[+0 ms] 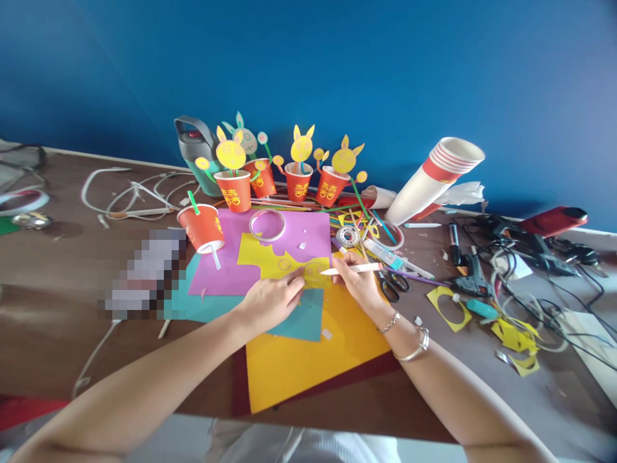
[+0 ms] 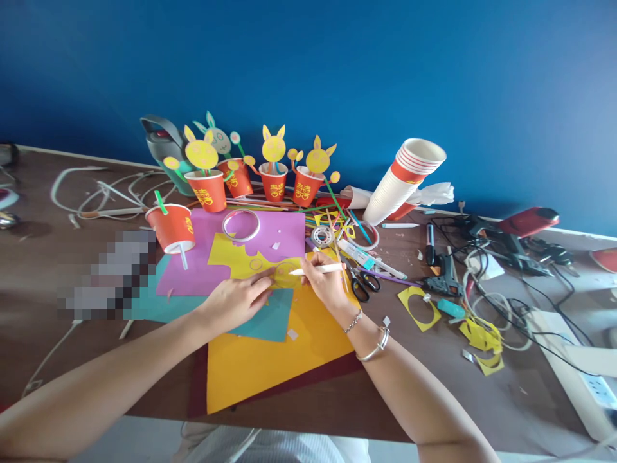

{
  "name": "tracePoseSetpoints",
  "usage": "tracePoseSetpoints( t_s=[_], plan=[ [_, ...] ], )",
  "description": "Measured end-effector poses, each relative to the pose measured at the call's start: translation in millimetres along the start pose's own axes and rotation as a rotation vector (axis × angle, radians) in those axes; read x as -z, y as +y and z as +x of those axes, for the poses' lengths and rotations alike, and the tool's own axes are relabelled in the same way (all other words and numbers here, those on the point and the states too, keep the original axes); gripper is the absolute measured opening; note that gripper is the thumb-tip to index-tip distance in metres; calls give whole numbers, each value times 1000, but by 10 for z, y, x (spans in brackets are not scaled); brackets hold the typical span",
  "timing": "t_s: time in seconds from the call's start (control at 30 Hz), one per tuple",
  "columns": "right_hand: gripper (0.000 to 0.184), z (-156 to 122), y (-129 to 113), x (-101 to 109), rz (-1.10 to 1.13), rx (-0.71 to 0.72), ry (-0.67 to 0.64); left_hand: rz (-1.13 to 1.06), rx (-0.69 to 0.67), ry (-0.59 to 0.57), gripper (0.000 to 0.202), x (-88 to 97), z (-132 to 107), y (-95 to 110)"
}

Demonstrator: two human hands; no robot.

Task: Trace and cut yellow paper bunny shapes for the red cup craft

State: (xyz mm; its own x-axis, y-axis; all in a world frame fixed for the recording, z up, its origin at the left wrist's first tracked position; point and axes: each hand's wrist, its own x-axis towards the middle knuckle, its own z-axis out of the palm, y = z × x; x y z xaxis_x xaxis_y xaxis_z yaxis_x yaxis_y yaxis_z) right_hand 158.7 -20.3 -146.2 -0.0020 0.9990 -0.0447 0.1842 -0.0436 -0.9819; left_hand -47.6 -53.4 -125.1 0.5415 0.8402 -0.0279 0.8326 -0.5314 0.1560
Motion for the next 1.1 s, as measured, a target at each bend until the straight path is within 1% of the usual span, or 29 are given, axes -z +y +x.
tracePoseSetpoints(
  t_s=[0.07, 0.23, 0.43, 0.6, 0.77, 1.1],
  plan=[
    [37, -5, -13, 8, 1, 7, 4, 0, -1, -6, 24, 0, -2, -3],
    [29, -33, -29, 18, -107, 127, -44, 13, 3, -19, 22, 9, -4, -3],
    [31, -27, 22, 19, -326, 172, -23, 6, -3, 8, 19, 9, -8, -2],
    [30, -21, 57, 13, -322, 188, -39, 5, 2, 2, 19, 9, 2, 6],
    [30, -27, 48, 16, -262, 136, 55, -27, 3, 10, 22, 13, -2, 5],
    [30, -30, 40, 16, -418, 189, 65, -3, 4, -1, 22, 11, 0, 3]
  ],
)
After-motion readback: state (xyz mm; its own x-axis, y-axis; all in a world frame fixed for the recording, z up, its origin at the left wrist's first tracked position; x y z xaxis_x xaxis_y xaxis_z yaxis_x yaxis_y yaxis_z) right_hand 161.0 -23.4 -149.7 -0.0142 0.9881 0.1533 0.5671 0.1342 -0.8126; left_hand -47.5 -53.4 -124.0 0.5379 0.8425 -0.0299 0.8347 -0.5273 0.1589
